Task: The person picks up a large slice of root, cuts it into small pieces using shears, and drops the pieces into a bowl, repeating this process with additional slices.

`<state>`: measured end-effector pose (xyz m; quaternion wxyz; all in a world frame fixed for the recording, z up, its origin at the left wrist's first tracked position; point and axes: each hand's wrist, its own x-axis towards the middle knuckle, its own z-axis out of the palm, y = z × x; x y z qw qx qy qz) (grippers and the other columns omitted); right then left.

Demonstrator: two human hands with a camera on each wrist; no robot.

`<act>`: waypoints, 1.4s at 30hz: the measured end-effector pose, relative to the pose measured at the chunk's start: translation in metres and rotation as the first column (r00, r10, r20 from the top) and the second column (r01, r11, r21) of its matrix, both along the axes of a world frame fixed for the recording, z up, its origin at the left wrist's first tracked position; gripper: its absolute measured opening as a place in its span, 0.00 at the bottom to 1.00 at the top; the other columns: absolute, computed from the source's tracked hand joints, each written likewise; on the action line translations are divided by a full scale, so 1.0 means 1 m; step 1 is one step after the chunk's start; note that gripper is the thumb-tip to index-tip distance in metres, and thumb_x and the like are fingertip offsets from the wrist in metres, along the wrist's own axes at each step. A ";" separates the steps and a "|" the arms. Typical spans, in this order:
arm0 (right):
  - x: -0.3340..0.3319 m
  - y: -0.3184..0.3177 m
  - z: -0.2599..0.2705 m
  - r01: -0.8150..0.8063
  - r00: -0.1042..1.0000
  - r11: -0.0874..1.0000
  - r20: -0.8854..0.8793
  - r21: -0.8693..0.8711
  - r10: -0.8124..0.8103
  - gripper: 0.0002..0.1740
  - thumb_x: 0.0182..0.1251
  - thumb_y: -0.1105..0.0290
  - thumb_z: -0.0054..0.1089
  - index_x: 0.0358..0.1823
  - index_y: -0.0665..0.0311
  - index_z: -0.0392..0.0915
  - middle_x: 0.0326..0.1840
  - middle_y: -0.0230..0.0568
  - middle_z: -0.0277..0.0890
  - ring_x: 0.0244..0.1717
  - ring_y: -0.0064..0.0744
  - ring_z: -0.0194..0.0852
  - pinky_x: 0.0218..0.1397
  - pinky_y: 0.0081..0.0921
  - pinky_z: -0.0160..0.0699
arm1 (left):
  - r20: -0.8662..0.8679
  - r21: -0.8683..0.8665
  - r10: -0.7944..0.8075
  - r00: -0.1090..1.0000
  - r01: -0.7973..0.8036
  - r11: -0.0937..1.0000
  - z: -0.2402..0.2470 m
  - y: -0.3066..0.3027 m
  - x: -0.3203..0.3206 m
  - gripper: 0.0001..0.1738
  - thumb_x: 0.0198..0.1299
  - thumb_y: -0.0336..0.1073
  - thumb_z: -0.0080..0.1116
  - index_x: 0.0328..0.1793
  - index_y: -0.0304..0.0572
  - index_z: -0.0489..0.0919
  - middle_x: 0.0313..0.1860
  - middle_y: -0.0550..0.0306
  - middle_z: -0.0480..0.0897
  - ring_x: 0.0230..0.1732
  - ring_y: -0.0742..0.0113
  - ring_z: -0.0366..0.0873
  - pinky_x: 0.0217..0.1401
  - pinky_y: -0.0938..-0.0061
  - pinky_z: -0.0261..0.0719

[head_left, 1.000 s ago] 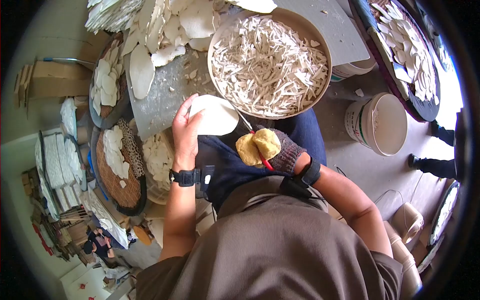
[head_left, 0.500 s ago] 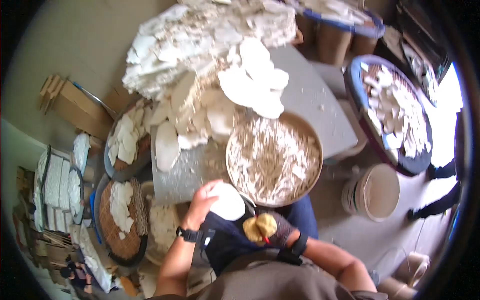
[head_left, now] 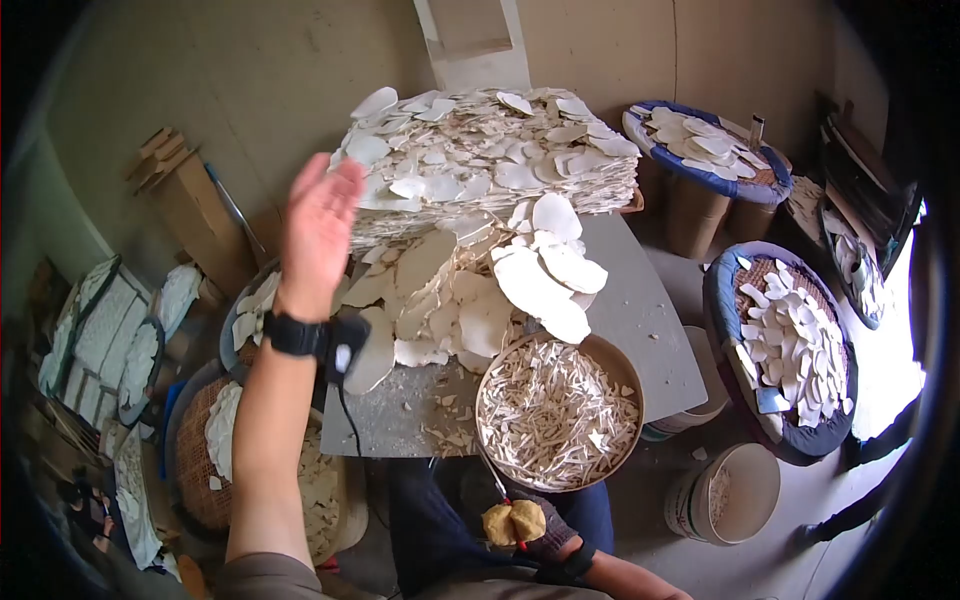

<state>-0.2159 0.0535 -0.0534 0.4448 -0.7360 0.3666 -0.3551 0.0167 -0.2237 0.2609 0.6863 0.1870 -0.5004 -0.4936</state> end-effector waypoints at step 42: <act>0.003 0.028 -0.030 0.033 0.998 0.920 0.039 0.391 -0.053 0.18 0.54 0.55 0.66 0.40 0.60 0.79 0.36 0.47 0.80 0.41 0.48 0.79 0.45 0.33 0.77 | -0.131 0.064 -0.922 0.365 0.931 0.359 0.006 0.231 -0.066 0.11 0.63 0.40 0.53 0.29 0.45 0.76 0.24 0.59 0.74 0.25 0.65 0.71 0.41 0.58 0.66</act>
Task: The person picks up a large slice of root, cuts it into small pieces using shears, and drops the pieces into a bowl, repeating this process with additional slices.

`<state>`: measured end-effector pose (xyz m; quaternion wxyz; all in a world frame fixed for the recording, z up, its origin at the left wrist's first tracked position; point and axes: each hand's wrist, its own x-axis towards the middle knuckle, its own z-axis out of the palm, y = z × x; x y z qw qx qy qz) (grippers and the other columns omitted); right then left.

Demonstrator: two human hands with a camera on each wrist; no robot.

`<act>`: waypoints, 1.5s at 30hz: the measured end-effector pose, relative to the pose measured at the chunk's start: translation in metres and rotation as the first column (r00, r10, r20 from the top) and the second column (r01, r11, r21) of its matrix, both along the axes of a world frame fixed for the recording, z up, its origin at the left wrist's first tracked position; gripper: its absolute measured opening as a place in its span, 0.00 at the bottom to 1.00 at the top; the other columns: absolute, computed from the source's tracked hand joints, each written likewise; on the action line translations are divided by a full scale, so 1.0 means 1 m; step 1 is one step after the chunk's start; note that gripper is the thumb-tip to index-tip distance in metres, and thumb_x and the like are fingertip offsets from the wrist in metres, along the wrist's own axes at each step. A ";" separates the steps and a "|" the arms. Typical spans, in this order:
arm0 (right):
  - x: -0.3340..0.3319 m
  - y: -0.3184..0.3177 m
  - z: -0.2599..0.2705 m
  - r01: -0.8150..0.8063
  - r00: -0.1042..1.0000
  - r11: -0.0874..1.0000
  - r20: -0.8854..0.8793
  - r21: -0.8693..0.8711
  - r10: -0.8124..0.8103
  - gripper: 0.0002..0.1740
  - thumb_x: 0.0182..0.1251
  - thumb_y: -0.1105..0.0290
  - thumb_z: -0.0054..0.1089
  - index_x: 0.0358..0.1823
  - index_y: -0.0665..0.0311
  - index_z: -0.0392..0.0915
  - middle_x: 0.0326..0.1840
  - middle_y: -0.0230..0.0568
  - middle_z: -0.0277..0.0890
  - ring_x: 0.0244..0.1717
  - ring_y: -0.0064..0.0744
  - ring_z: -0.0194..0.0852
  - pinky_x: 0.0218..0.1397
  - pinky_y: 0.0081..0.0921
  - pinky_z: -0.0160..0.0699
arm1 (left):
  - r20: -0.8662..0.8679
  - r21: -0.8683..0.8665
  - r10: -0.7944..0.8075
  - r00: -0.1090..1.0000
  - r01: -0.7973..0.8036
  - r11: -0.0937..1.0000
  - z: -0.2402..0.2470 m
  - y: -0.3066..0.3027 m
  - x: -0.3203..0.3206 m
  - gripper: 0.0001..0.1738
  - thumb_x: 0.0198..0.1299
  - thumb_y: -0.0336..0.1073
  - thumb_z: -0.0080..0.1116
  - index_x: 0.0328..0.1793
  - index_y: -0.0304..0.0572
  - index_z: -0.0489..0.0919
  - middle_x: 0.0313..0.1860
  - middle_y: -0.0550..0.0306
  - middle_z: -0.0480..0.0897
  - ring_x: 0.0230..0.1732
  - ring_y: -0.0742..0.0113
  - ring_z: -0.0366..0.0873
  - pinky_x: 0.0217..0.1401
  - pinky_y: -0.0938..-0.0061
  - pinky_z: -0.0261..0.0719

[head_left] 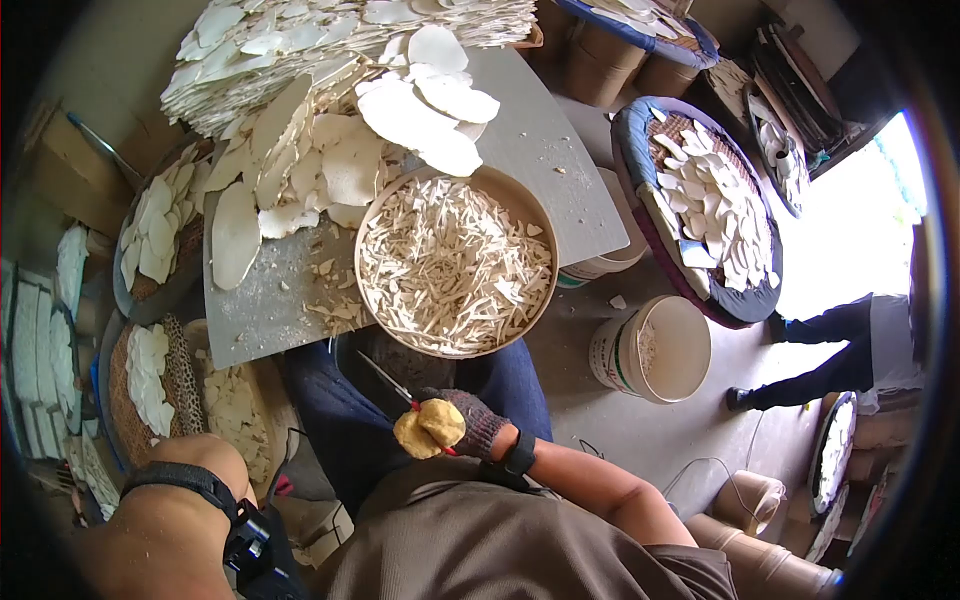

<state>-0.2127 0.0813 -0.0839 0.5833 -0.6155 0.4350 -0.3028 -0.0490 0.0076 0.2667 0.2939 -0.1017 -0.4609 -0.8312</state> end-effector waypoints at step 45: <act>-0.004 0.007 -0.014 -0.043 0.999 0.999 -0.002 0.002 0.043 0.24 0.50 0.55 0.68 0.45 0.59 0.77 0.38 0.48 0.79 0.41 0.51 0.77 0.45 0.36 0.77 | -0.004 0.080 0.023 1.000 -0.023 0.997 -0.013 -0.009 0.000 0.15 0.64 0.48 0.53 0.37 0.46 0.72 0.17 0.63 0.66 0.14 0.73 0.59 0.20 0.71 0.56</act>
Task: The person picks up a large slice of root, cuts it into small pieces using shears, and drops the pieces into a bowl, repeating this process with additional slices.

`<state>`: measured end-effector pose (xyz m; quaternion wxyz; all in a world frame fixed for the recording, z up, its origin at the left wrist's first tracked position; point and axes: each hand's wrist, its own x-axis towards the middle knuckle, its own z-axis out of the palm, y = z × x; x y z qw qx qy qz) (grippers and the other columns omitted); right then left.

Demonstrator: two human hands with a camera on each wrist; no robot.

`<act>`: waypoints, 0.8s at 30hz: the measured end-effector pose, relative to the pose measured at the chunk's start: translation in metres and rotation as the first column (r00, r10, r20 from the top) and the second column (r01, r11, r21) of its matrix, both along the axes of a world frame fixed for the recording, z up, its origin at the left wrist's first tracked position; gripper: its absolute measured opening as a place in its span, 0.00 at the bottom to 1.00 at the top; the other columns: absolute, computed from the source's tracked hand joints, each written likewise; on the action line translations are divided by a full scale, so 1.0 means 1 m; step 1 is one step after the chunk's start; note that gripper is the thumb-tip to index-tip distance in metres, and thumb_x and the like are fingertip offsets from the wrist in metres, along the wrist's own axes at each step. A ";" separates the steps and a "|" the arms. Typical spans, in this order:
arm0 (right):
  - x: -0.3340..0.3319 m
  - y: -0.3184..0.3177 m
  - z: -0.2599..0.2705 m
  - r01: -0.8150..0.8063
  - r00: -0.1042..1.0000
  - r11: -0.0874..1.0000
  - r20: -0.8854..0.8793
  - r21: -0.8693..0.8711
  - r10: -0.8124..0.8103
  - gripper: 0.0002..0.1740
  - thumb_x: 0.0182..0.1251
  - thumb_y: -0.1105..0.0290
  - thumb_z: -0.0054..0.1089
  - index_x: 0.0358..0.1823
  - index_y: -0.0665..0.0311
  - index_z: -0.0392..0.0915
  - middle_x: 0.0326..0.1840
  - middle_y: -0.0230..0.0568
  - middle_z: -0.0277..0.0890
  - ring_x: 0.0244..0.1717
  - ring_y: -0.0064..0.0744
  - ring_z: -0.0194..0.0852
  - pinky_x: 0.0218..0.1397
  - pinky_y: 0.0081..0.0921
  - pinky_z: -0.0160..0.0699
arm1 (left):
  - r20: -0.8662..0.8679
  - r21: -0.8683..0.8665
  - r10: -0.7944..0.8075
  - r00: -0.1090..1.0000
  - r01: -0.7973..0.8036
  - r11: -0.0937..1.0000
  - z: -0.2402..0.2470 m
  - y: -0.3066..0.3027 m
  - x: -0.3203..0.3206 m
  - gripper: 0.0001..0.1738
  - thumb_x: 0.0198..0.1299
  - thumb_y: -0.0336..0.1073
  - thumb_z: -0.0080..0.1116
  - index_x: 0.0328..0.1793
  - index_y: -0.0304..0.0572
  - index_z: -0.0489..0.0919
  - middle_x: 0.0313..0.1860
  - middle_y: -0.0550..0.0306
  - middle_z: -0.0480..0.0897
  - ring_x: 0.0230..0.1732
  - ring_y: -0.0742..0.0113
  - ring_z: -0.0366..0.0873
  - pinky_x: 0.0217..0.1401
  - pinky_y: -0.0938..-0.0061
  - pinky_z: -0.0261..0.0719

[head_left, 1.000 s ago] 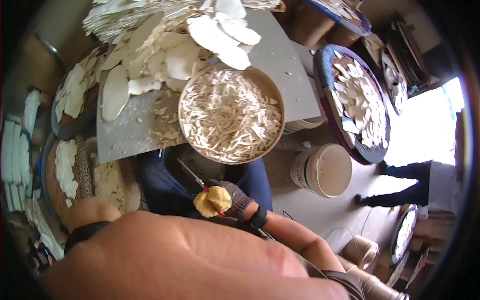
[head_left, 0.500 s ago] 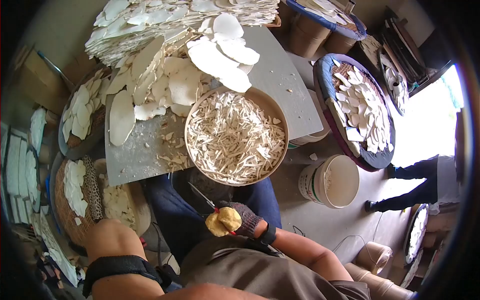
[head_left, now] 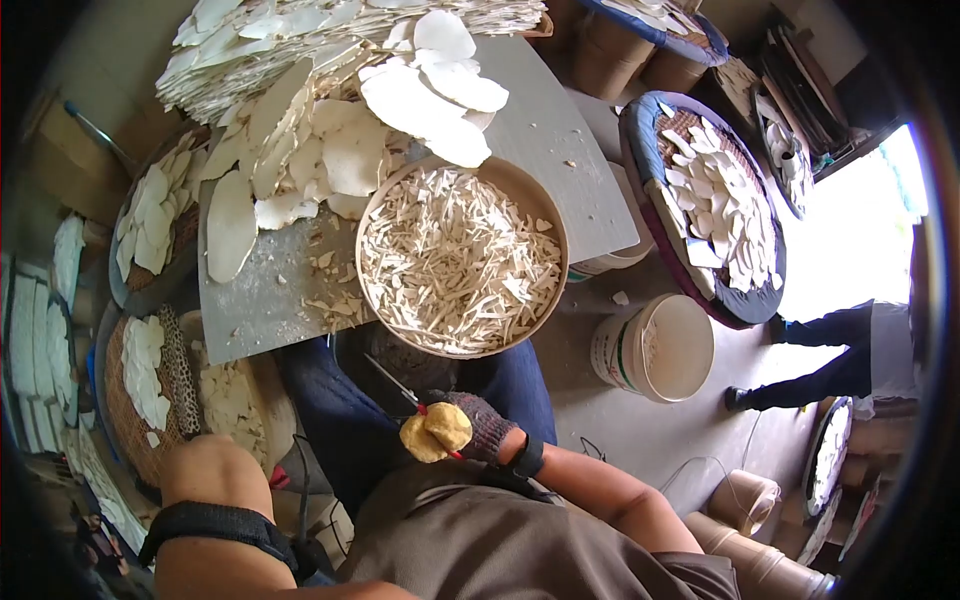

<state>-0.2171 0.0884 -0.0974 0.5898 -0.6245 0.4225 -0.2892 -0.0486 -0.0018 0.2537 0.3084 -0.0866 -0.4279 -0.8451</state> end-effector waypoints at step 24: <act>-0.003 -0.008 0.009 0.065 0.997 0.996 0.052 -0.066 -0.062 0.19 0.56 0.55 0.65 0.41 0.61 0.77 0.37 0.47 0.79 0.39 0.49 0.78 0.43 0.36 0.77 | 0.654 -0.106 0.518 0.551 -0.612 0.784 -0.141 -0.094 0.039 0.15 0.67 0.38 0.49 0.51 0.35 0.77 0.17 0.74 0.60 0.15 0.83 0.53 0.22 0.85 0.58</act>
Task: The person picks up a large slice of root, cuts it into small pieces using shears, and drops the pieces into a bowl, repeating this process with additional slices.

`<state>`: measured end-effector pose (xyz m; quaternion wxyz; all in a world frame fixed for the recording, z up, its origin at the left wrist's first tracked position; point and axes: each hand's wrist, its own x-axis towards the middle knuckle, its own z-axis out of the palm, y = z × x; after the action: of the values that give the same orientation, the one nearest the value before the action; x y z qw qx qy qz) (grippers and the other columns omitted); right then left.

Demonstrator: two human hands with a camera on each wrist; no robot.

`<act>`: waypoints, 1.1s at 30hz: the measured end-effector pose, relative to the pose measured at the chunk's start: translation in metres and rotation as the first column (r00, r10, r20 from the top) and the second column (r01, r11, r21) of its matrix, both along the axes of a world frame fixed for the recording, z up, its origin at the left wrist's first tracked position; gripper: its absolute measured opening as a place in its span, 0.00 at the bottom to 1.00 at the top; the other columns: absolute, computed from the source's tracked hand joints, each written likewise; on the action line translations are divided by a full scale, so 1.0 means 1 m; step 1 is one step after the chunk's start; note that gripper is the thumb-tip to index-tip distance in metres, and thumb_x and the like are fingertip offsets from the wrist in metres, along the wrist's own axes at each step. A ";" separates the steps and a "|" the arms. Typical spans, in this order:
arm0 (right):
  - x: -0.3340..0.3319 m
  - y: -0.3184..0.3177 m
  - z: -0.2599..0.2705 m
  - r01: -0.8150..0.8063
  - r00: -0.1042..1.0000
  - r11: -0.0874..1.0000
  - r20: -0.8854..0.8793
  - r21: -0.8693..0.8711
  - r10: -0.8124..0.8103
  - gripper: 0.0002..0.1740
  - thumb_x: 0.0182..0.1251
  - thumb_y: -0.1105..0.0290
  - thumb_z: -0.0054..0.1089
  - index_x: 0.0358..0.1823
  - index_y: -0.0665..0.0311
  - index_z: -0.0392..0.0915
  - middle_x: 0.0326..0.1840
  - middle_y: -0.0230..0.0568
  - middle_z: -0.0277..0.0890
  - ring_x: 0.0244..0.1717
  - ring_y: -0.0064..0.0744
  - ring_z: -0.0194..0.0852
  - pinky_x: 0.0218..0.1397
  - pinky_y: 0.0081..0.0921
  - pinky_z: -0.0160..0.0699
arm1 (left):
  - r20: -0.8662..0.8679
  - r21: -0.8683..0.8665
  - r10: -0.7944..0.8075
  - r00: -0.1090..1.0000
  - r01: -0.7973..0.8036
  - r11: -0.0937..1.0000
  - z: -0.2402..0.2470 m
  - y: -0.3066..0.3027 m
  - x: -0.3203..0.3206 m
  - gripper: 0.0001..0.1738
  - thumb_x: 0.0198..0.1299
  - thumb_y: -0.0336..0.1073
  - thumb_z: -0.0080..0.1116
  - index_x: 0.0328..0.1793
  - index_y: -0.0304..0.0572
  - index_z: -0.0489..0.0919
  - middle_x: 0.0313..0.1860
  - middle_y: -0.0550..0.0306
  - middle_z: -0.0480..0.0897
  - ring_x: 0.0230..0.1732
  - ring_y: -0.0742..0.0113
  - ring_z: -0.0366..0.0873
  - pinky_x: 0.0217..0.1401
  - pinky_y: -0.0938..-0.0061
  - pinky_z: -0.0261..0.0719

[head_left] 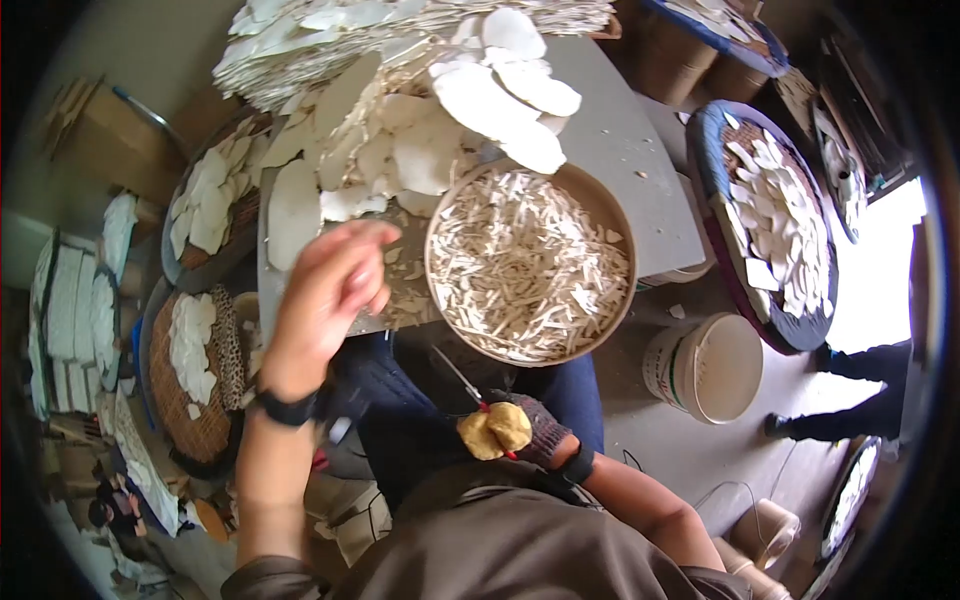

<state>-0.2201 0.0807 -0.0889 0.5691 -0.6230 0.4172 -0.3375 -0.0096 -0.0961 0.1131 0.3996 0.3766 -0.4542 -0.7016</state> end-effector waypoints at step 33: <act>-0.006 -0.005 0.007 0.065 0.969 0.952 0.210 0.299 -0.131 0.24 0.46 0.67 0.70 0.45 0.63 0.72 0.40 0.44 0.77 0.44 0.44 0.77 0.49 0.31 0.76 | 0.335 -0.487 0.246 0.909 -0.056 0.871 -0.094 0.041 0.033 0.09 0.59 0.20 0.54 0.43 0.37 0.81 0.61 0.51 0.75 0.63 0.62 0.71 0.66 0.71 0.67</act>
<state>-0.2263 0.0756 -0.0816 0.6805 -0.4686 0.4249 -0.3698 0.0238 -0.0549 0.0194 0.4354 0.4352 -0.6478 -0.4489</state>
